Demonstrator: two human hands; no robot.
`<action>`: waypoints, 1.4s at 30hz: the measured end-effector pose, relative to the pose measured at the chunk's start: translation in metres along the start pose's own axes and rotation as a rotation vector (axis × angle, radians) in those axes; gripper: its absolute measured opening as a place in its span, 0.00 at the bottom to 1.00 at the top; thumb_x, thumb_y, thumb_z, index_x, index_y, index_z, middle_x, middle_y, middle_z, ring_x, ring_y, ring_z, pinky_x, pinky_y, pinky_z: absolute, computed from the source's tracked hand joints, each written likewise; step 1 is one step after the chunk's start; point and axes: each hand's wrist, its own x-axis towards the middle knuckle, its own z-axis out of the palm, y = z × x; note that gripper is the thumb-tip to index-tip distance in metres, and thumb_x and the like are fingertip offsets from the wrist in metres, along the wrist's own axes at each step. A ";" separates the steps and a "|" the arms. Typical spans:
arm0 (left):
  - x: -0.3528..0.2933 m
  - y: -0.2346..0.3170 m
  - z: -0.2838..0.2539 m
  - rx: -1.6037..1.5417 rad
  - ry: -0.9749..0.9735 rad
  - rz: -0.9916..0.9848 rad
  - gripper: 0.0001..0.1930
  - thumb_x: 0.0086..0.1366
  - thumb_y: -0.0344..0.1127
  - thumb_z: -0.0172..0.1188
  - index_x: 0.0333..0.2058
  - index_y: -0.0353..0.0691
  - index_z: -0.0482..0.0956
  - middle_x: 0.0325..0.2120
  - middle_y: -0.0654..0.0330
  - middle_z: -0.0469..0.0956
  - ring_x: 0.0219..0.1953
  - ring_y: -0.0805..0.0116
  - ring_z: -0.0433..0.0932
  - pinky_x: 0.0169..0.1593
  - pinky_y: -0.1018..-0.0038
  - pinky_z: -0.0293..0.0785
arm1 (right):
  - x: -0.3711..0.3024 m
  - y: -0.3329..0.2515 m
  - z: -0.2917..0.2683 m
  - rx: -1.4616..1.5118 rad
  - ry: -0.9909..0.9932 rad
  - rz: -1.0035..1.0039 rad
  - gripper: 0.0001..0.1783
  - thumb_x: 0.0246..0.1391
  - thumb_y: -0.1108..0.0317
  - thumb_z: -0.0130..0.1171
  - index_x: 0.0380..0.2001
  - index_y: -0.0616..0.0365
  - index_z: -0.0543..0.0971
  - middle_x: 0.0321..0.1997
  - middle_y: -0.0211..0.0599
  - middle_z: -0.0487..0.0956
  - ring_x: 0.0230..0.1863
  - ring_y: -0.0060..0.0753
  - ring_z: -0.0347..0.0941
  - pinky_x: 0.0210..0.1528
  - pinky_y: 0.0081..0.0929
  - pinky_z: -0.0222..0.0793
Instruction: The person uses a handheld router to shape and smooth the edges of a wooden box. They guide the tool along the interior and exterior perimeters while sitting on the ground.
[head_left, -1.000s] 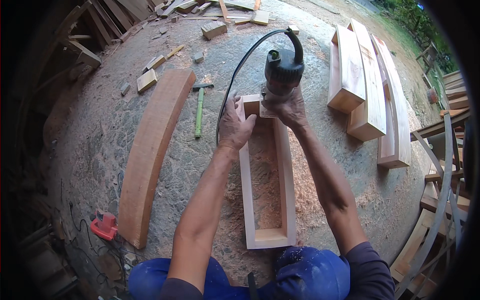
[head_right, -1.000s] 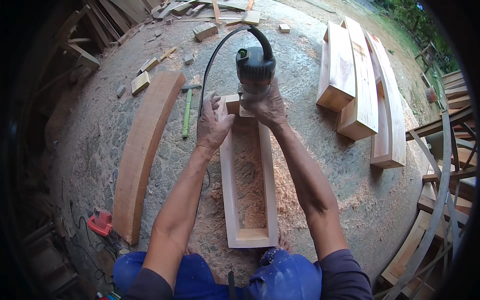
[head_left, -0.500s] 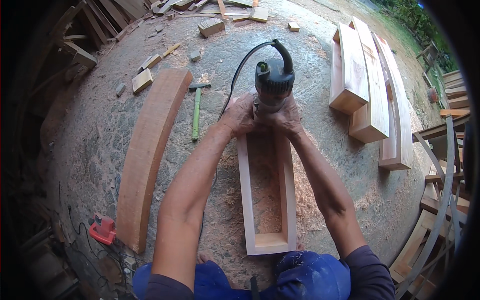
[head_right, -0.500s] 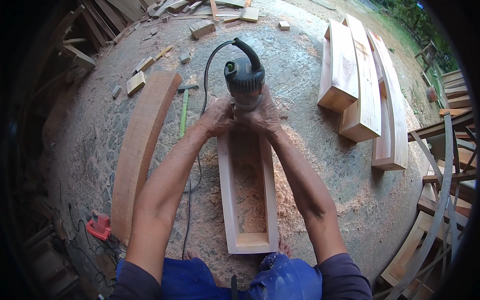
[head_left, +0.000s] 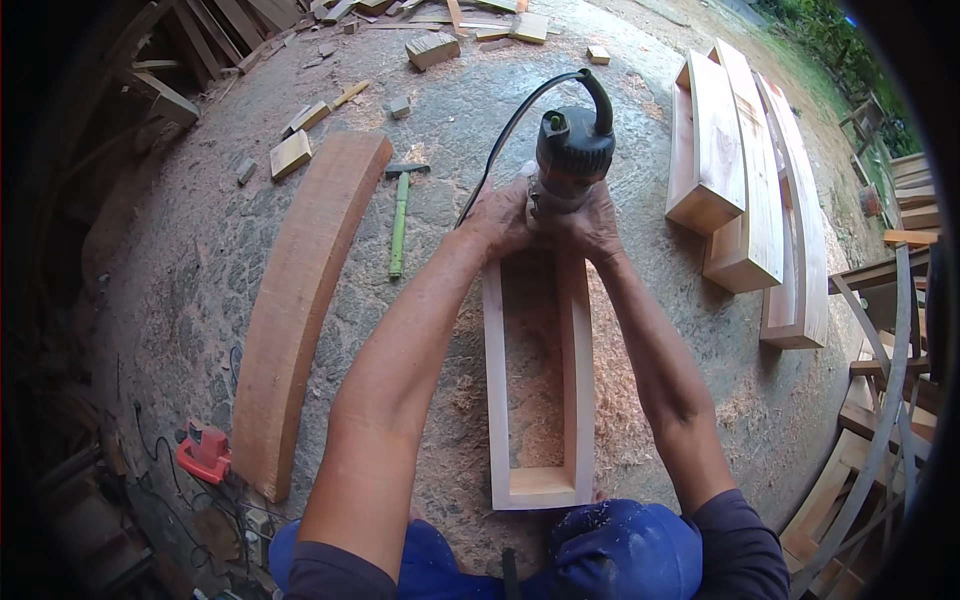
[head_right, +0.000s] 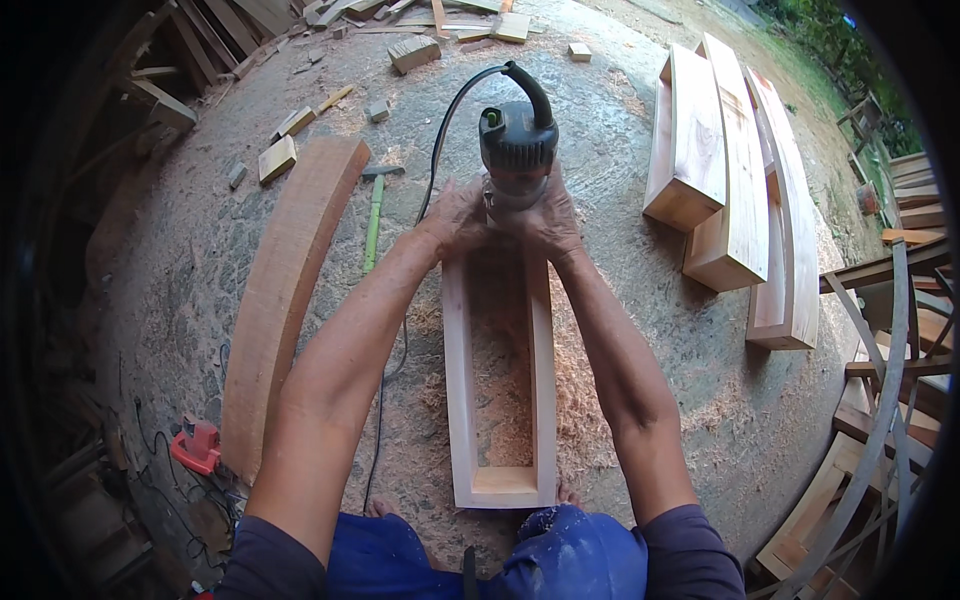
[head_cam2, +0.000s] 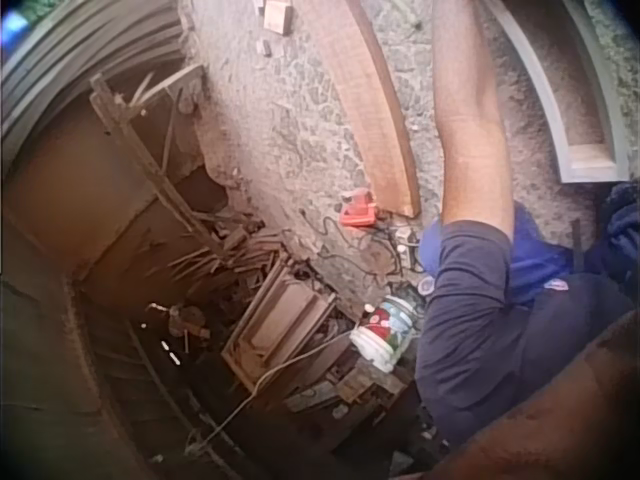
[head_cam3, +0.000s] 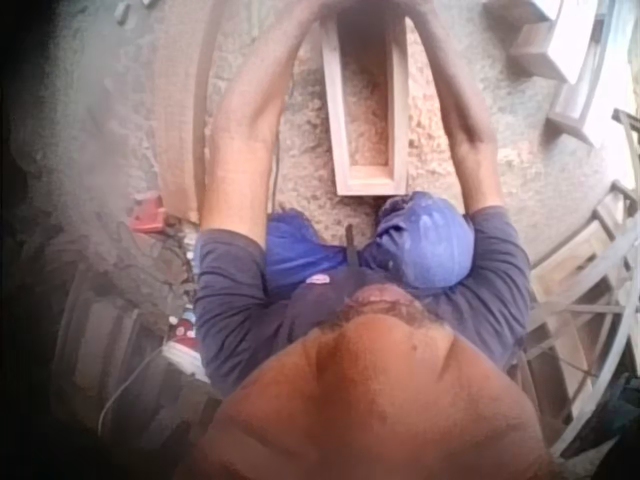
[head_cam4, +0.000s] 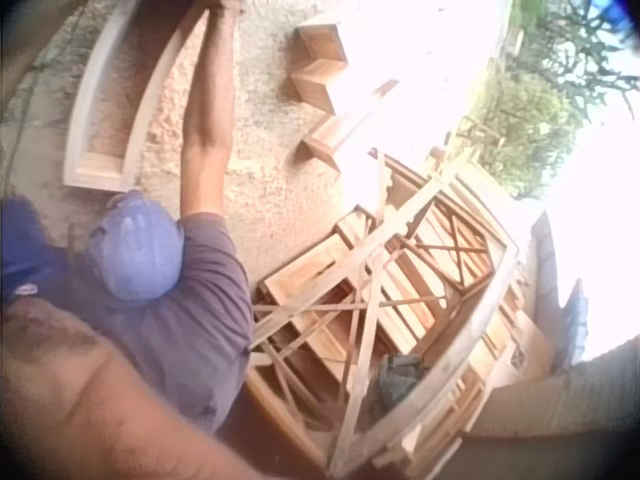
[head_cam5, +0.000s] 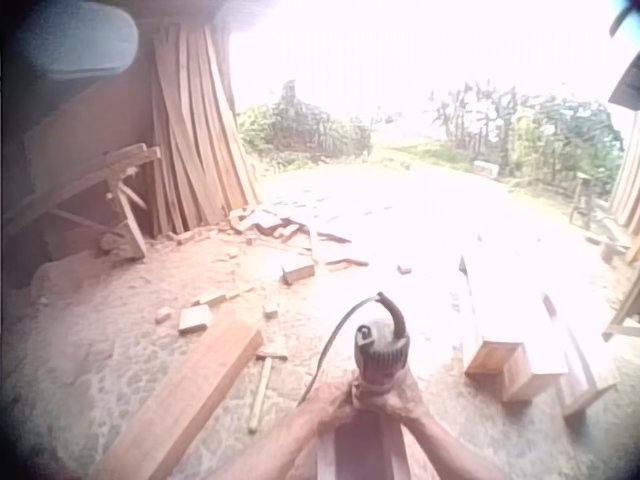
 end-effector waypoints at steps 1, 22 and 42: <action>0.003 0.002 0.001 0.039 -0.008 0.020 0.37 0.67 0.54 0.61 0.70 0.49 0.61 0.63 0.57 0.76 0.67 0.58 0.70 0.76 0.44 0.38 | 0.000 0.004 -0.003 -0.016 0.001 0.007 0.52 0.44 0.65 0.80 0.68 0.53 0.59 0.58 0.37 0.79 0.57 0.34 0.79 0.60 0.34 0.76; -0.011 -0.065 0.008 -0.617 0.097 0.129 0.40 0.55 0.33 0.79 0.66 0.47 0.72 0.62 0.59 0.78 0.63 0.67 0.76 0.64 0.65 0.75 | 0.013 -0.017 0.058 0.051 0.031 -0.005 0.46 0.39 0.62 0.79 0.62 0.52 0.66 0.54 0.35 0.78 0.55 0.31 0.77 0.60 0.34 0.72; -0.100 -0.019 0.010 -0.347 0.156 -0.031 0.40 0.55 0.47 0.77 0.65 0.48 0.71 0.55 0.51 0.81 0.59 0.49 0.80 0.61 0.59 0.76 | -0.044 -0.042 0.075 -0.044 -0.067 0.003 0.44 0.43 0.60 0.79 0.58 0.56 0.63 0.55 0.39 0.77 0.56 0.37 0.77 0.61 0.36 0.72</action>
